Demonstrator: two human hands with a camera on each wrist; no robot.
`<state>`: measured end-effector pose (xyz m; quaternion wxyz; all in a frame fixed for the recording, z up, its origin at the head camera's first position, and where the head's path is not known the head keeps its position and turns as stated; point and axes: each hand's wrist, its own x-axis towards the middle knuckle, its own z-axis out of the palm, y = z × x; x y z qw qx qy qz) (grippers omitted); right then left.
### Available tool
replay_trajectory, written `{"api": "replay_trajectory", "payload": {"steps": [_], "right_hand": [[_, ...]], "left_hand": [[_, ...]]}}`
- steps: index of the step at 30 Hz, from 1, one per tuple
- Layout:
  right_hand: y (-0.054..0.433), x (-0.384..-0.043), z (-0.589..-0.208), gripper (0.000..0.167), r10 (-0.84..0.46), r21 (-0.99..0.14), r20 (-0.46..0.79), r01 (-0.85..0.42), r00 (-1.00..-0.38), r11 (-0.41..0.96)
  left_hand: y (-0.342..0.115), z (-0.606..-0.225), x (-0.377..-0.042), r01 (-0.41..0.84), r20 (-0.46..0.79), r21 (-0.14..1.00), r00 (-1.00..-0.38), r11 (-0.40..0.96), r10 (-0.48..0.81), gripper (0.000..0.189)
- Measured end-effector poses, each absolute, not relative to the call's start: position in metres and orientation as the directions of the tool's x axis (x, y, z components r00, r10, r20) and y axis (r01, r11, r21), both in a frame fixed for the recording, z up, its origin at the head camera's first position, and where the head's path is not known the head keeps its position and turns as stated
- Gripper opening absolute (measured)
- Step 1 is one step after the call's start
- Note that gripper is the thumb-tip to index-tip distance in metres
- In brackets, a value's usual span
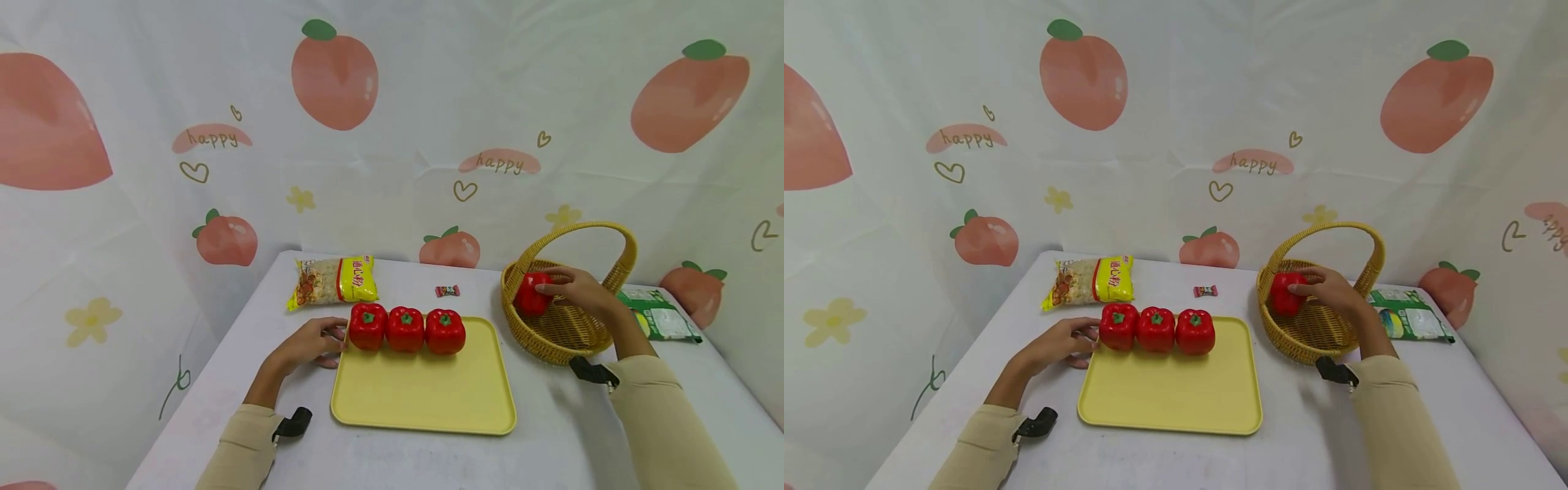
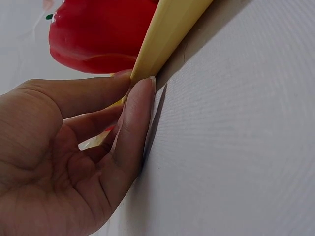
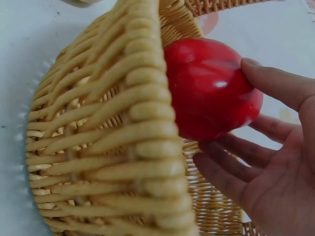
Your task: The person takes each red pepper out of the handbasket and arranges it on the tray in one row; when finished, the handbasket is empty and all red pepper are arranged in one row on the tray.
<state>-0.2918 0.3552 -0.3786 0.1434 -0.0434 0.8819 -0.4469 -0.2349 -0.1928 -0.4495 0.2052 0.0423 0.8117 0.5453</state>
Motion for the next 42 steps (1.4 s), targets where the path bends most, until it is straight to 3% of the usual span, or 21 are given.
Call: {"api": "replay_trajectory", "payload": {"steps": [24, 42], "right_hand": [[0.353, -0.228, -0.365, 0.076, -0.136, -0.749, 0.022, -0.107, -0.990, 0.654], [0.326, -0.199, -0.360, 0.072, -0.203, -0.779, 0.185, -0.269, -0.962, 0.566]], "left_hand": [[-0.193, -0.452, -0.234, -0.158, -0.289, 0.903, -0.911, 0.400, 0.293, 0.059], [-0.192, -0.448, -0.234, -0.157, -0.291, 0.899, -0.912, 0.409, 0.289, 0.060]]}}
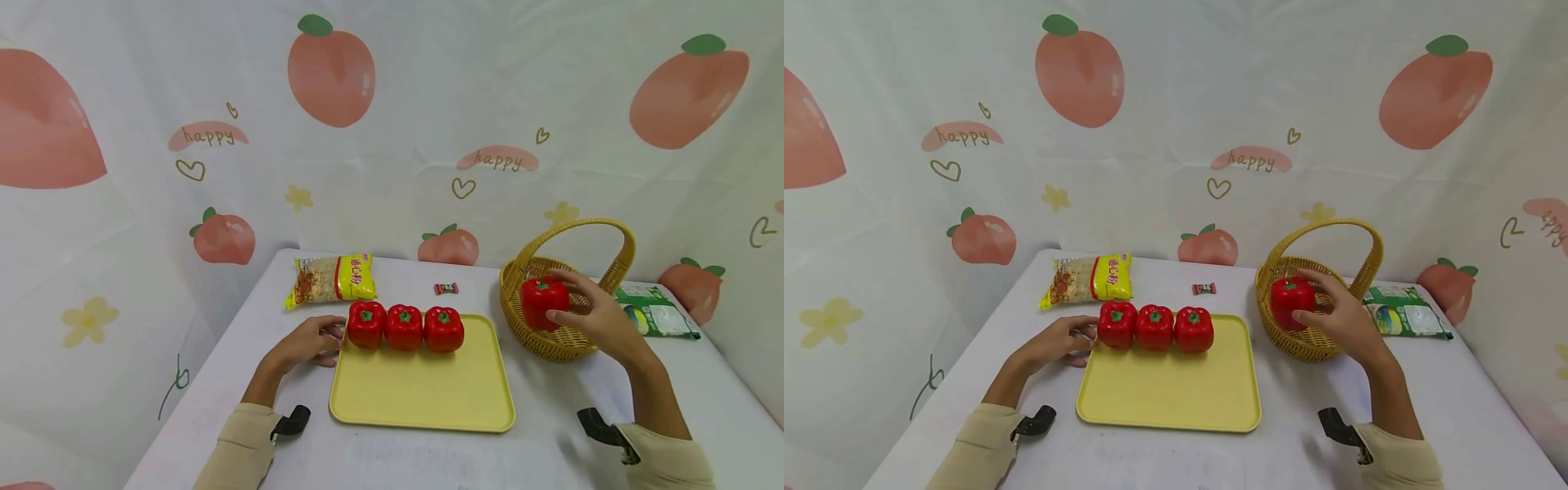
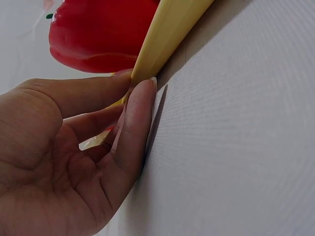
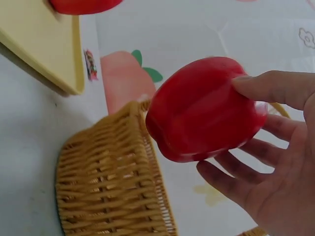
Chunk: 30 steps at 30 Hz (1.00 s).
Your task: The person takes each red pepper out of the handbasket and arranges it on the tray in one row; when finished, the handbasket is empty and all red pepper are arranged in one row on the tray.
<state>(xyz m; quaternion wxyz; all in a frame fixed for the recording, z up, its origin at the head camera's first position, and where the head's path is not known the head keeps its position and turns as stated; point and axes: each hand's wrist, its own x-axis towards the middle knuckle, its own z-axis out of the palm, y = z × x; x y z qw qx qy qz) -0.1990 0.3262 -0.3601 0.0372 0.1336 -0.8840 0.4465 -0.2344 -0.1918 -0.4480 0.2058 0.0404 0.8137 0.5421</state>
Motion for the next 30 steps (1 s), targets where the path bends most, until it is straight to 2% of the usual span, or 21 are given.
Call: {"api": "replay_trajectory", "payload": {"steps": [7, 14, 30], "right_hand": [[0.314, -0.195, -0.365, 0.075, -0.215, -0.769, 0.223, -0.307, -0.951, 0.560], [0.299, -0.195, -0.371, 0.070, -0.238, -0.748, 0.277, -0.364, -0.931, 0.555], [0.274, -0.199, -0.385, 0.069, -0.261, -0.761, 0.230, -0.341, -0.937, 0.552]], "left_hand": [[-0.192, -0.447, -0.235, -0.158, -0.294, 0.896, -0.911, 0.414, 0.288, 0.061], [-0.193, -0.448, -0.236, -0.160, -0.297, 0.895, -0.911, 0.417, 0.288, 0.061], [-0.193, -0.448, -0.236, -0.167, -0.304, 0.891, -0.910, 0.423, 0.282, 0.062]]}}
